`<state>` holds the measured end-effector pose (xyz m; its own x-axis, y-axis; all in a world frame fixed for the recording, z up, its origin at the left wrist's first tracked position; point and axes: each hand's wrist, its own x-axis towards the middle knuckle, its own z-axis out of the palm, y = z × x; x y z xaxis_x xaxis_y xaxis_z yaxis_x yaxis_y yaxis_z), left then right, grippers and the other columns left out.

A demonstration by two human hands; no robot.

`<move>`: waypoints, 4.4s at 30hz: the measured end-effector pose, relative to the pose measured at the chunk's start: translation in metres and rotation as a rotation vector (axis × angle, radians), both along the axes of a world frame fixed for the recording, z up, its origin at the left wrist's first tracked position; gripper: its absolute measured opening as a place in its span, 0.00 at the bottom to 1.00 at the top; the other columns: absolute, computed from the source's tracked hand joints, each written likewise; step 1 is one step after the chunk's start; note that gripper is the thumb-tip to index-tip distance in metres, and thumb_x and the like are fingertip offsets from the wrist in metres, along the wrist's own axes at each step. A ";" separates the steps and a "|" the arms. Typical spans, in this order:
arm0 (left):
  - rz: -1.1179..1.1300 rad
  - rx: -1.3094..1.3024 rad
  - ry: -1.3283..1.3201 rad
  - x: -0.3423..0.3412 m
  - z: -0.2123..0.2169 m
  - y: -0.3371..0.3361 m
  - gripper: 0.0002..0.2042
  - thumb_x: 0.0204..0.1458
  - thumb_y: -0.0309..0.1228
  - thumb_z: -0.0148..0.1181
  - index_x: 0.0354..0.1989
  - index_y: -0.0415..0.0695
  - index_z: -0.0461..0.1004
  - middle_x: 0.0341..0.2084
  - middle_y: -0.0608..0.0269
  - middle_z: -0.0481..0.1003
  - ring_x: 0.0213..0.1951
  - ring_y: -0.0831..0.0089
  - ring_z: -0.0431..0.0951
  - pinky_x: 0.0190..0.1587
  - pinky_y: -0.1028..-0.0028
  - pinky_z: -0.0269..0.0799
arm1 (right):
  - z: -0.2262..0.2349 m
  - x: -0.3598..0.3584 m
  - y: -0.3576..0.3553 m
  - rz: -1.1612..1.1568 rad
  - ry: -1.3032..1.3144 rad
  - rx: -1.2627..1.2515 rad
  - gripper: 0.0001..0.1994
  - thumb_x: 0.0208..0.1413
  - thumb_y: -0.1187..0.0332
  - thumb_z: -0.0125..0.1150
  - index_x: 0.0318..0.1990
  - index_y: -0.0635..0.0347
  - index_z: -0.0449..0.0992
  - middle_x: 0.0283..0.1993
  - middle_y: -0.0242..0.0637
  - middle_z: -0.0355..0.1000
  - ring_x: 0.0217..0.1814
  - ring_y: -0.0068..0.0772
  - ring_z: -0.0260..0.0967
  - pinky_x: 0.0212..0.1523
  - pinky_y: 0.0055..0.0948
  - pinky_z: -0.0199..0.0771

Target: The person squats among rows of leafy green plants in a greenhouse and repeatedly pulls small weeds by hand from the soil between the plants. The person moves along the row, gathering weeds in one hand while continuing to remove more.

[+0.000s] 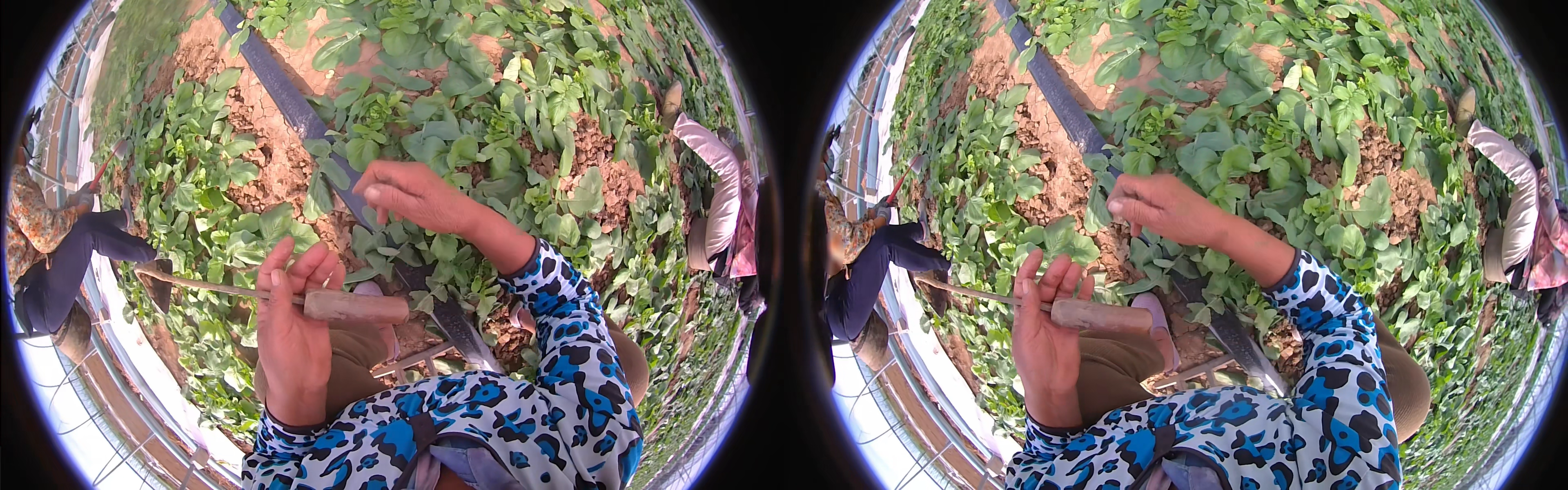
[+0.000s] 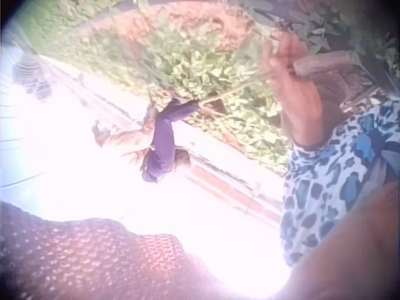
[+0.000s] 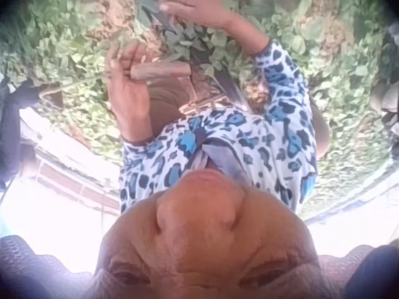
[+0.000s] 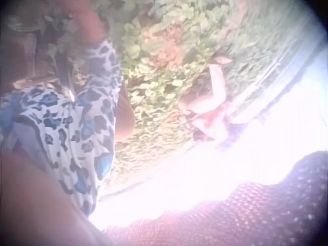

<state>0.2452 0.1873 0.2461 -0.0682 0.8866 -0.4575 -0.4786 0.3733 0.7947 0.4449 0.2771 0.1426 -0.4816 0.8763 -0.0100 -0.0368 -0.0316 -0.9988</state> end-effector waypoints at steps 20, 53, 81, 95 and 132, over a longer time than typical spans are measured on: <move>-0.262 -0.221 -0.085 0.015 0.001 0.004 0.18 0.67 0.37 0.39 0.60 0.42 0.59 0.52 0.45 0.70 0.49 0.64 0.75 0.53 0.63 0.72 | -0.254 0.117 0.169 0.072 -1.496 0.117 0.18 0.58 0.69 0.42 0.54 0.62 0.70 0.60 0.47 0.67 0.58 0.48 0.69 0.54 0.42 0.71; -0.247 -0.012 -0.174 0.018 -0.003 -0.020 0.17 0.66 0.37 0.41 0.58 0.42 0.63 0.47 0.53 0.73 0.45 0.69 0.75 0.47 0.69 0.73 | -0.027 0.102 0.058 -0.159 -1.407 0.651 0.10 0.54 0.67 0.52 0.28 0.64 0.76 0.37 0.47 0.72 0.36 0.50 0.74 0.38 0.44 0.75; -0.837 0.313 0.063 0.107 -0.032 -0.058 0.18 0.63 0.34 0.49 0.57 0.36 0.65 0.31 0.64 0.72 0.26 0.78 0.75 0.29 0.76 0.71 | 0.180 0.058 -0.204 -0.460 -1.046 0.576 0.10 0.53 0.73 0.58 0.42 0.67 0.73 0.45 0.48 0.71 0.44 0.51 0.72 0.44 0.38 0.72; -0.712 0.174 -0.138 0.129 -0.028 -0.049 0.13 0.56 0.37 0.62 0.42 0.42 0.73 0.28 0.71 0.73 0.27 0.83 0.69 0.30 0.79 0.67 | 0.134 0.071 -0.210 -0.481 -0.960 0.552 0.10 0.51 0.67 0.60 0.39 0.61 0.70 0.37 0.46 0.67 0.35 0.53 0.70 0.35 0.44 0.73; -0.665 0.245 -0.103 0.103 -0.051 -0.013 0.22 0.62 0.37 0.50 0.60 0.39 0.59 0.54 0.55 0.67 0.53 0.66 0.71 0.55 0.67 0.70 | 0.147 0.073 -0.200 -0.678 -0.049 -0.121 0.18 0.52 0.65 0.57 0.43 0.74 0.65 0.29 0.47 0.71 0.24 0.35 0.71 0.24 0.33 0.72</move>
